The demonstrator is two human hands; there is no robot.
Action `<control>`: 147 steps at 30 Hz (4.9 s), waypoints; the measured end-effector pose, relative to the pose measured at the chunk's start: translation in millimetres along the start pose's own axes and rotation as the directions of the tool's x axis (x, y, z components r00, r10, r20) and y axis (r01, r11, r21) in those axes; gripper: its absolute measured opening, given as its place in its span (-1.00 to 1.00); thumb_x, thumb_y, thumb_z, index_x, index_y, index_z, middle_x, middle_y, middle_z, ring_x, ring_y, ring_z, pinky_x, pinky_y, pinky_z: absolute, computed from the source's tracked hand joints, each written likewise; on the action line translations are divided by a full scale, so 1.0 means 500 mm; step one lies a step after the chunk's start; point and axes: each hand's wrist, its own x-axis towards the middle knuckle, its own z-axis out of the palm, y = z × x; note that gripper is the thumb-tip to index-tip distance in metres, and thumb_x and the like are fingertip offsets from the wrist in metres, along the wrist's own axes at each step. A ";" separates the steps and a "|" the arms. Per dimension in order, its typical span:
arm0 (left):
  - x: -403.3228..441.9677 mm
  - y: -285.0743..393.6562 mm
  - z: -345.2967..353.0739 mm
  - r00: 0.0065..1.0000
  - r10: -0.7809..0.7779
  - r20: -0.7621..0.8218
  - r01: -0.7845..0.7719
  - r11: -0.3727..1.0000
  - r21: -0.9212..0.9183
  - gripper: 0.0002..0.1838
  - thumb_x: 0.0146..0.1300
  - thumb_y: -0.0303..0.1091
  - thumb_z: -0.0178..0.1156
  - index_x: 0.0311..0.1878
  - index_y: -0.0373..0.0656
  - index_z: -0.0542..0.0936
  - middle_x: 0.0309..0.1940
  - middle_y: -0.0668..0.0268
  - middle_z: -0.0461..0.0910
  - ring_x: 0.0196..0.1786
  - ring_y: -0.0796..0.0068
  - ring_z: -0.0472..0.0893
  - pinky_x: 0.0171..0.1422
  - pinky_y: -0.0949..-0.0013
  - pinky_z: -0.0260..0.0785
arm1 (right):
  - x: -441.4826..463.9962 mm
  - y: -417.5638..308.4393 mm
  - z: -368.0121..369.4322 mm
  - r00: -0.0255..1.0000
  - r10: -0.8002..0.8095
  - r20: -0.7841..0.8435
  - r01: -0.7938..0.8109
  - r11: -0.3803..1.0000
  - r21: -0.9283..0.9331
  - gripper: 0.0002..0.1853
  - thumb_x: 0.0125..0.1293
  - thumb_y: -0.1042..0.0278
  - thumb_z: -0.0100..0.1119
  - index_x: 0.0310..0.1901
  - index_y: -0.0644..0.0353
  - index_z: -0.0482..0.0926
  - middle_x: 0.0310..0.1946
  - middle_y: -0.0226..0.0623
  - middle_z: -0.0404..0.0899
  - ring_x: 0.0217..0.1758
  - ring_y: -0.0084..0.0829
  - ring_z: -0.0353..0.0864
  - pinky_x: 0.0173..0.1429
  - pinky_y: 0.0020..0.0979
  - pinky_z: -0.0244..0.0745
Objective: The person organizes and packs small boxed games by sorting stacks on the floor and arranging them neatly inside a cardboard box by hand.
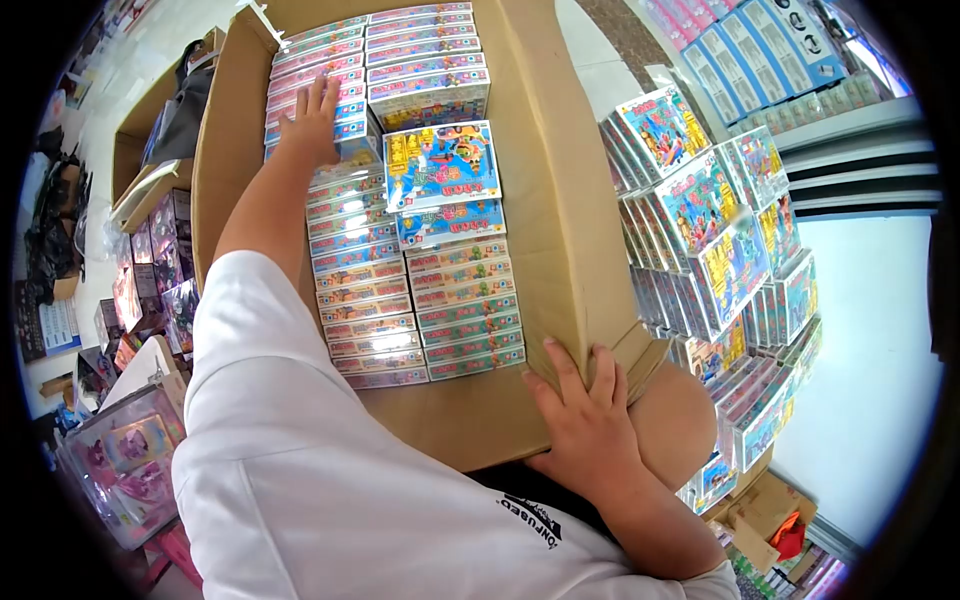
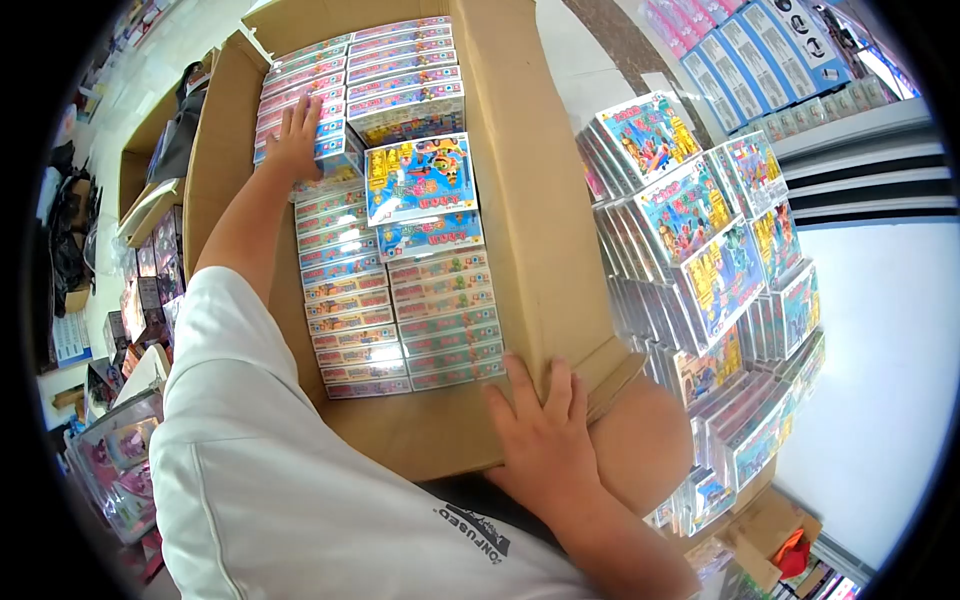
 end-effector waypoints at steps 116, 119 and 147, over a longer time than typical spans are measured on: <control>-1.092 0.989 -0.492 -0.470 0.530 -0.706 -0.753 -0.658 0.007 -0.60 0.65 -0.16 -0.05 0.40 -0.12 0.38 0.17 0.08 0.58 0.30 0.05 0.59 0.68 -0.39 0.02 | -1.402 0.403 0.562 -0.424 0.896 -0.131 0.423 0.323 0.847 0.00 0.20 0.21 0.36 0.62 0.34 0.10 0.27 0.04 0.55 0.17 -0.27 0.67 0.28 -0.27 0.61; -1.215 1.143 -0.471 -0.691 0.420 -0.589 -0.597 -0.790 0.137 -0.34 0.59 -0.08 0.14 0.62 -0.01 0.17 0.35 0.08 0.48 0.40 0.01 0.53 0.62 -0.41 0.09 | -1.489 0.501 0.709 -0.527 0.843 -0.106 0.105 0.188 0.976 0.10 0.13 0.15 0.45 0.63 0.34 0.07 0.26 0.07 0.55 0.15 -0.18 0.69 0.26 -0.24 0.63; -1.505 1.551 -0.086 -0.743 0.421 -0.521 -0.527 -0.847 0.067 -0.18 0.23 -0.15 0.56 0.40 -0.07 0.24 0.25 0.11 0.55 0.36 -0.02 0.57 0.67 -0.28 0.04 | -1.402 0.888 1.061 -0.249 0.968 0.033 -0.306 -0.111 0.945 -0.30 0.37 0.18 0.28 0.54 0.02 0.41 0.29 -0.06 0.66 0.25 -0.16 0.72 0.34 -0.22 0.58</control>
